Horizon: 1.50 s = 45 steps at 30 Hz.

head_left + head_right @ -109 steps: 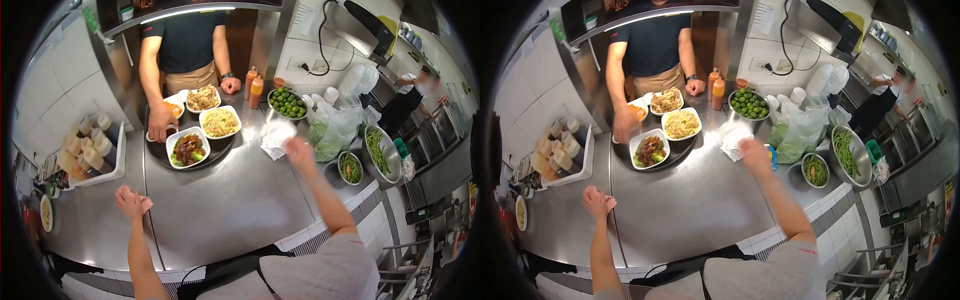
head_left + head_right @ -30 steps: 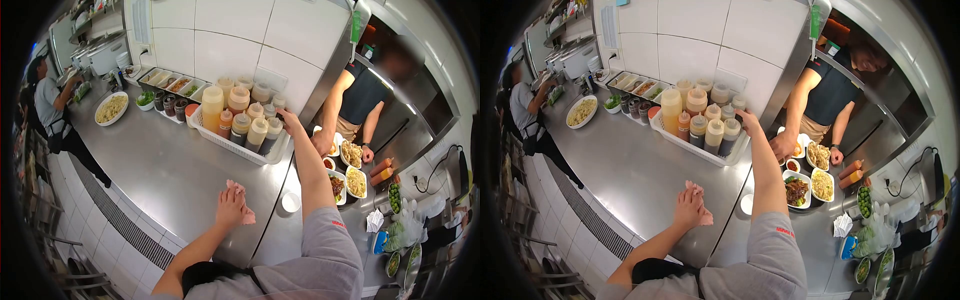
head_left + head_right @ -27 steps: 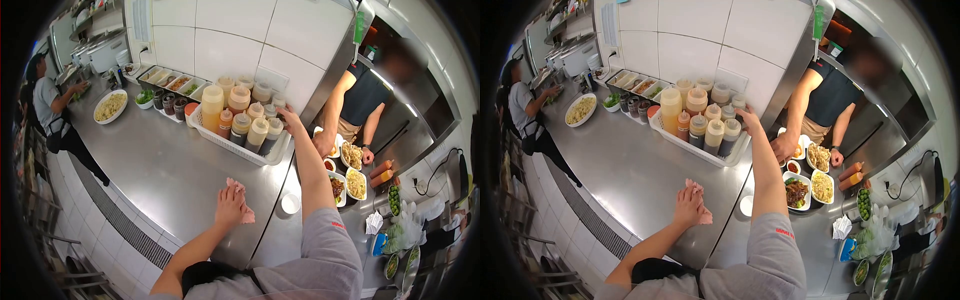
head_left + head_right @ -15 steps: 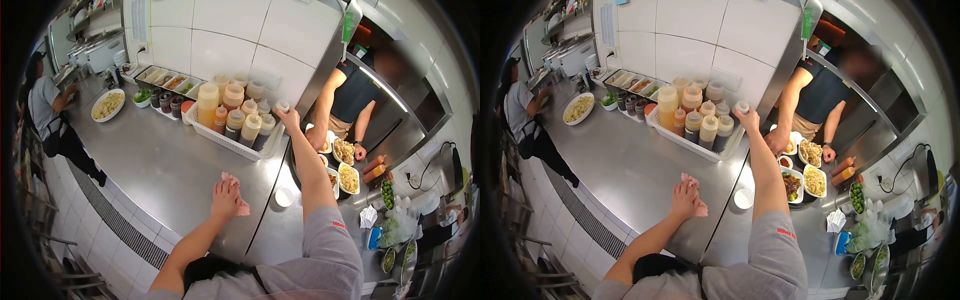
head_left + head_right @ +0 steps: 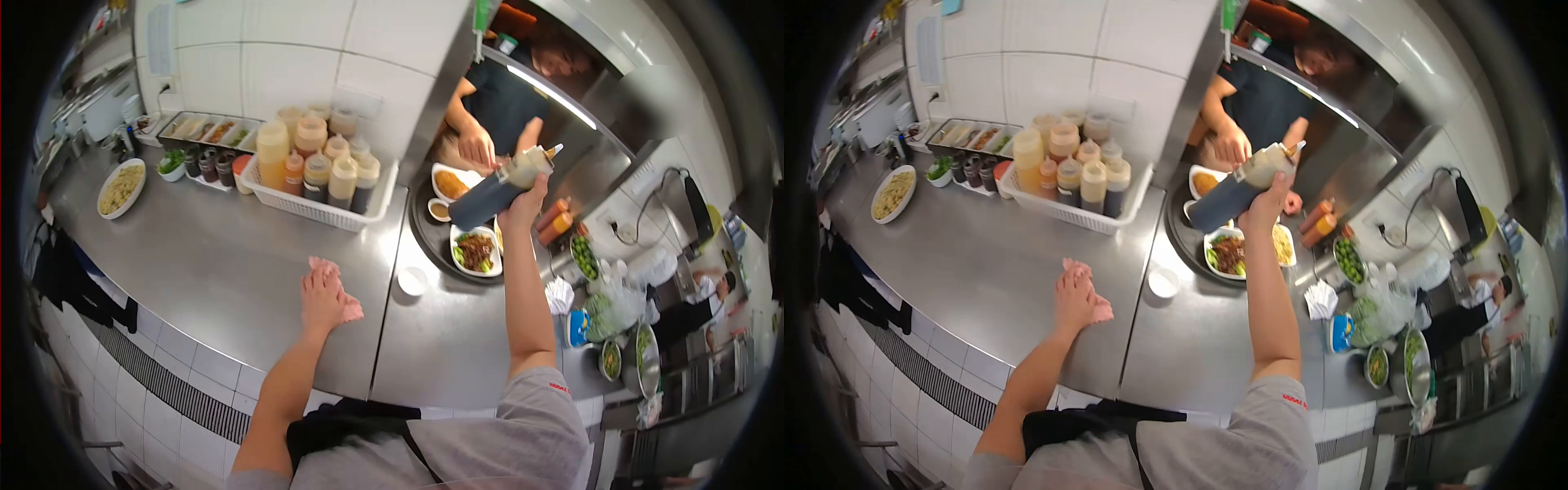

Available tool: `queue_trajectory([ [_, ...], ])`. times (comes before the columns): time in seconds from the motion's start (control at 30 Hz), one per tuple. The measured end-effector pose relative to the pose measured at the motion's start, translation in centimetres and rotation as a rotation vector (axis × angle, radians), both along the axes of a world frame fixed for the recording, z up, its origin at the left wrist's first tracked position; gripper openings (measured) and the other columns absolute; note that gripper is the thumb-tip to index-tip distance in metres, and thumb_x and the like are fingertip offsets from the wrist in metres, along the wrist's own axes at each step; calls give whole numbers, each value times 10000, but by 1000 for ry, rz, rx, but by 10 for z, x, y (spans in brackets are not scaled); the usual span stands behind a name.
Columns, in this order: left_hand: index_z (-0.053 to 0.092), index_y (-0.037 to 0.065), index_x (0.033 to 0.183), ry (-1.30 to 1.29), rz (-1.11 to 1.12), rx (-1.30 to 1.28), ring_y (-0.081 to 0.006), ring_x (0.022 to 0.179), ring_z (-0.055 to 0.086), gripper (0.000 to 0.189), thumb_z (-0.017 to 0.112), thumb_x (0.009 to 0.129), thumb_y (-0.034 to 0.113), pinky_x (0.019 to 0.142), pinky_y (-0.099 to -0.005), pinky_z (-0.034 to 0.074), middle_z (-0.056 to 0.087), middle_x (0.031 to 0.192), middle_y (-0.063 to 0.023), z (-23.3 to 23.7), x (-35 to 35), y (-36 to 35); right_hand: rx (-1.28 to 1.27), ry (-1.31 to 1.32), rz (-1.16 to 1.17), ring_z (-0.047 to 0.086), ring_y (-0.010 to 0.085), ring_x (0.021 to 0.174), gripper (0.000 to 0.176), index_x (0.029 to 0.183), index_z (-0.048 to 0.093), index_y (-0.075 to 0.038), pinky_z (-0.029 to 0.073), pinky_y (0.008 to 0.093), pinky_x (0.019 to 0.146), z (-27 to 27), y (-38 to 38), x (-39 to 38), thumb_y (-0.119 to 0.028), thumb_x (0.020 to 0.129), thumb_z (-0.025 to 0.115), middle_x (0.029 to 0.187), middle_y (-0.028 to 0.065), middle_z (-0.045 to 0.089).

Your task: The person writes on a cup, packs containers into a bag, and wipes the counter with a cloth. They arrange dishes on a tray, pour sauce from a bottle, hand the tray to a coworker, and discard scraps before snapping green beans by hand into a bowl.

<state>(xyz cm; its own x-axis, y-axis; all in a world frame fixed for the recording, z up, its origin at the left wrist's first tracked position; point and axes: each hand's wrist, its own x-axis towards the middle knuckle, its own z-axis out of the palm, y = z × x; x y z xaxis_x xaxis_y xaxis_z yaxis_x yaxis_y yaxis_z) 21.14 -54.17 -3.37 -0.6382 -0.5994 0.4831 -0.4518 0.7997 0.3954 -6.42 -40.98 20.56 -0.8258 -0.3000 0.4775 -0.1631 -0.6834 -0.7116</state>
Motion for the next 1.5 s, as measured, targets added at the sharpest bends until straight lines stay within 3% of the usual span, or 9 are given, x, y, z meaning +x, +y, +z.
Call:
queue_trajectory([
  [0.1,480,70,1144,17,29,-50,-298,1101,400,422,555,741,169,948,-441,315,419,1218,-122,-2,-1,3,187,91,109,596,279,776,404,1087,449,-22,520,412,683,-36,55,28,-338,838,486,889,129,564],
  [0.17,489,73,1138,50,9,-69,-294,1106,400,404,548,751,175,943,-435,320,420,1223,-121,-3,-3,0,251,8,179,606,233,789,371,1052,465,-1,519,351,681,-48,78,58,-67,726,630,889,110,575],
  [0.27,500,92,1138,63,-15,-32,-293,1107,398,389,546,762,183,960,-443,305,416,1224,-114,-10,-2,-4,498,-29,152,604,199,801,436,1067,478,1,496,307,703,-85,95,68,-56,677,667,895,98,588],
  [0.33,498,100,1143,29,1,1,-292,1112,395,386,542,769,185,966,-450,298,412,1228,-110,-7,0,-1,1136,326,26,597,178,810,482,1054,501,12,472,292,717,-102,97,67,-130,646,716,896,100,604],
  [0.53,496,114,1153,2,22,23,-290,1132,380,375,528,789,197,978,-466,282,399,1242,-101,-4,0,0,1780,864,-52,578,327,911,605,1032,487,19,452,359,782,-139,85,72,-254,567,761,949,207,594],
  [0.7,496,103,1152,42,1,35,-294,1133,378,374,527,792,198,978,-462,279,402,1240,-105,-9,-3,-4,1668,736,10,570,300,923,644,1064,481,5,442,348,802,-132,77,63,-264,559,777,970,174,588],
  [0.83,496,82,1142,86,-34,-27,-307,1132,379,374,532,786,189,969,-459,279,410,1232,-120,-15,-4,-8,1056,432,73,554,139,854,513,1026,494,-23,444,280,771,-116,80,57,-184,623,769,915,48,584],
  [0.97,496,77,1139,28,-22,22,-310,1129,382,376,536,778,174,969,-464,276,406,1243,-131,-5,-1,-2,758,198,103,540,123,871,444,1058,484,-17,432,257,774,-99,57,33,-100,687,713,952,35,575],
  [1.5,500,97,1147,-55,-4,48,-317,1120,380,390,536,772,194,988,-480,255,395,1258,-134,0,0,-1,994,244,-443,565,259,953,703,1110,438,-27,422,334,835,-139,-41,-57,-256,546,790,1021,133,588],
])
